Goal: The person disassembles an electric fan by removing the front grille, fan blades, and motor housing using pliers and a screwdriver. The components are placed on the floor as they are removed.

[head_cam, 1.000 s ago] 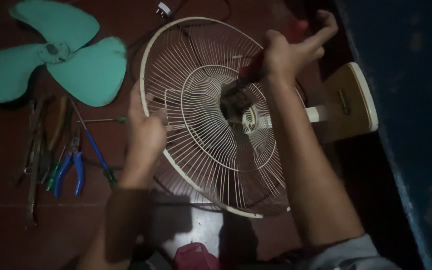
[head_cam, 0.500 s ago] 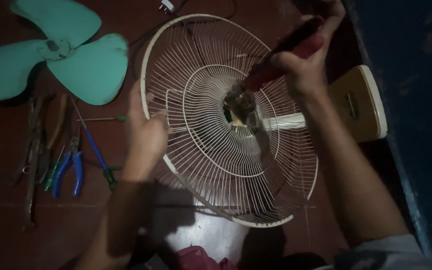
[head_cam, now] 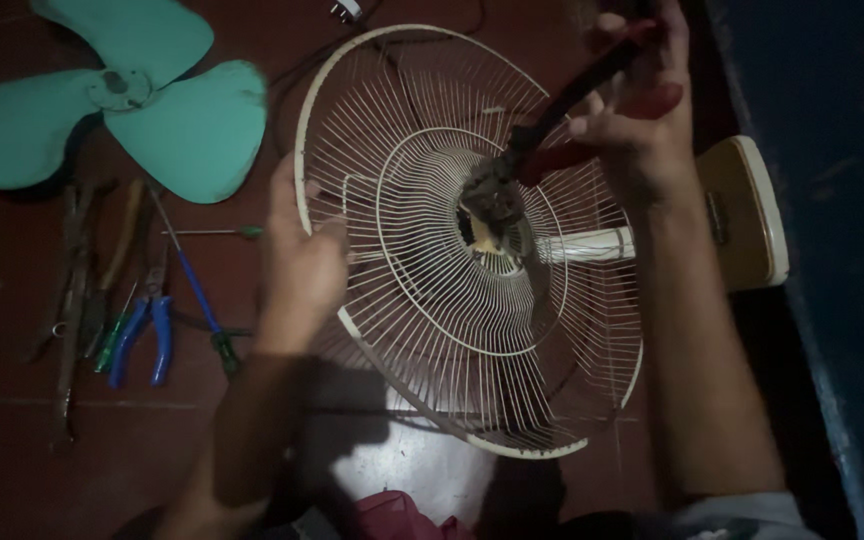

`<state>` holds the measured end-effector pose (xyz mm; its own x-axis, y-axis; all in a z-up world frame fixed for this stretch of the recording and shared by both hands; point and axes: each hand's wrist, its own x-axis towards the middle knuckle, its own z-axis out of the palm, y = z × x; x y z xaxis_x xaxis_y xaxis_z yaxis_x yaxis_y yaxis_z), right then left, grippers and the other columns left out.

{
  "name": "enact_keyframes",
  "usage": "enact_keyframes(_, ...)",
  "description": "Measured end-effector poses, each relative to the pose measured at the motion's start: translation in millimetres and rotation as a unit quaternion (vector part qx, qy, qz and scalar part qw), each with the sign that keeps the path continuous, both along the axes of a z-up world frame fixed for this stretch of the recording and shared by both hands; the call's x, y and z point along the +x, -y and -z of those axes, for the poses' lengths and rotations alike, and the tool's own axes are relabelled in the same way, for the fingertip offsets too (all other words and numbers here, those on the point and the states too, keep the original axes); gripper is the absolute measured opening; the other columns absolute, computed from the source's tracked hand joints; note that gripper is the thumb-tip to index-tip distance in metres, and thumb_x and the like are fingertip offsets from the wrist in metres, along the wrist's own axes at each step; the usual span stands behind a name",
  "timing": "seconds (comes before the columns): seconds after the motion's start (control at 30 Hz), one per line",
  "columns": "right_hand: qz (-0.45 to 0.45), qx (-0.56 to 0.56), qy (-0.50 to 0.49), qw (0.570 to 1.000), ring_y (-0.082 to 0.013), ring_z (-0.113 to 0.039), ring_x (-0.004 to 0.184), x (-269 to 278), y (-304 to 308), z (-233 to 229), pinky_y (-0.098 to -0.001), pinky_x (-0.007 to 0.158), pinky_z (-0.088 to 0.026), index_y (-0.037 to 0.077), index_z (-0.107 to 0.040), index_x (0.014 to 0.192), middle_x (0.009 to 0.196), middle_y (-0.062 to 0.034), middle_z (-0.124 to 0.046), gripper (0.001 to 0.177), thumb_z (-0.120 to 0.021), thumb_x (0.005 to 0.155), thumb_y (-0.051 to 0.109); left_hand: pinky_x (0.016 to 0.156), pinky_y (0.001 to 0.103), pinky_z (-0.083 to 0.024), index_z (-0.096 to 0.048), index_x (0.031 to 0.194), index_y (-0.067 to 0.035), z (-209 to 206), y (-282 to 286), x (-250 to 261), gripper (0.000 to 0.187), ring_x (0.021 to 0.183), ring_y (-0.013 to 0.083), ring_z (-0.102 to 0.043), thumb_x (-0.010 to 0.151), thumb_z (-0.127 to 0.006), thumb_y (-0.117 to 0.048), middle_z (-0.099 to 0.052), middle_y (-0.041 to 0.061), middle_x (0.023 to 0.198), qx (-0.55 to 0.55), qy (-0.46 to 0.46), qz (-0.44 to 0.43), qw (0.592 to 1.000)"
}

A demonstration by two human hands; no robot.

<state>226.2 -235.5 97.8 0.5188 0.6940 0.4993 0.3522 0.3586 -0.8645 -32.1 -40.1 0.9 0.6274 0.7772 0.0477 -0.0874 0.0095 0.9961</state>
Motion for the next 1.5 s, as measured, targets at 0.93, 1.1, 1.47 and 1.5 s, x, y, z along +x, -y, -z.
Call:
enact_keyframes(0.93, -0.018, -0.224, 0.042, 0.973, -0.0362, -0.051, 0.149, 4, 15, -48, -0.0544, 0.109, -0.051, 0.027, -0.030, 0.163, 0.159, -0.0060, -0.045, 0.107, -0.070, 0.071, -0.011, 0.058, 0.030, -0.053, -0.036, 0.155, -0.015, -5, -2, 2, 0.076, 0.074, 0.0152, -0.066, 0.083, -0.051, 0.008, -0.055, 0.013, 0.137, -0.004, -0.037, 0.005, 0.999)
enact_keyframes(1.1, 0.155, -0.471, 0.144, 0.857, -0.0371, -0.067, 0.125, -19, 14, -85, -0.0598, 0.081, -0.059, 0.038, -0.021, 0.161, 0.148, -0.0111, -0.060, 0.119, -0.085, 0.067, 0.005, 0.079, 0.031, -0.057, -0.038, 0.156, -0.011, -1, -2, 5, 0.077, 0.099, 0.0189, -0.071, 0.082, -0.052, 0.009, -0.060, 0.016, 0.139, 0.070, 0.022, -0.002, 0.997)
enact_keyframes(1.47, 0.162, -0.561, 0.348, 0.733, -0.0385, -0.066, 0.122, -4, 3, -111, -0.0545, 0.099, -0.056, 0.032, -0.022, 0.166, 0.134, -0.0248, -0.065, 0.117, -0.089, 0.070, 0.020, 0.105, 0.037, -0.050, -0.040, 0.152, -0.002, 5, -1, 7, 0.072, 0.122, 0.0296, -0.068, 0.082, -0.052, 0.008, -0.066, 0.021, 0.137, 0.116, 0.066, -0.010, 0.991)
enact_keyframes(1.5, 0.167, -0.558, 0.335, 0.741, -0.0373, -0.066, 0.123, -1, 4, -108, -0.0533, 0.101, -0.056, 0.032, -0.023, 0.167, 0.136, -0.0240, -0.066, 0.116, -0.087, 0.072, 0.019, 0.108, 0.038, -0.048, -0.040, 0.152, 0.000, 5, -1, 8, 0.073, 0.123, 0.0305, -0.067, 0.081, -0.053, 0.008, -0.066, 0.022, 0.137, 0.127, 0.079, -0.012, 0.989)
